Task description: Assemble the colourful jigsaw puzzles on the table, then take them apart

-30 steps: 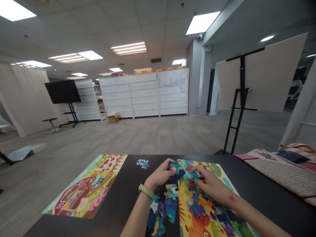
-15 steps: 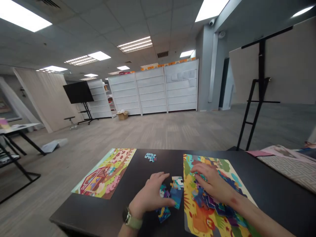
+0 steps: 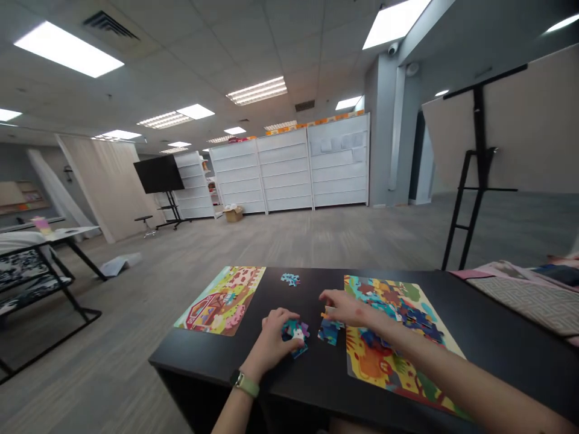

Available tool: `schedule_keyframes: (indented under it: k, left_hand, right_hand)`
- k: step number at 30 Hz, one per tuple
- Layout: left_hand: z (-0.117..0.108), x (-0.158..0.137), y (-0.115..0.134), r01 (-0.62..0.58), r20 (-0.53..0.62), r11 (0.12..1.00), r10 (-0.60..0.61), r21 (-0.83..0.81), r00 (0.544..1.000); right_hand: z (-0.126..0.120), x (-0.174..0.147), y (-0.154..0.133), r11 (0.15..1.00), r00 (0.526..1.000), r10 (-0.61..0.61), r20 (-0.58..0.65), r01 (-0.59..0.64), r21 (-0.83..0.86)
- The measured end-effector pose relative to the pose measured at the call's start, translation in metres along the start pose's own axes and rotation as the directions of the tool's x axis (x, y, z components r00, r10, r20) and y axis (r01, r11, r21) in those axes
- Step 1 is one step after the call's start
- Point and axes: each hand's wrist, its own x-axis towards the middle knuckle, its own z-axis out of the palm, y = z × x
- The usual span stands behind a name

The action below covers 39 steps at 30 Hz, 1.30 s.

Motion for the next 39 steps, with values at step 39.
schedule_keyframes:
  k: [39]
  left_hand:
    - [0.079,0.061,0.054,0.066,0.01,0.635,-0.092,-0.77,0.996]
  right_hand:
    - [-0.044,-0.053,0.087,0.922,0.936,0.18,-0.303,-0.053,0.384]
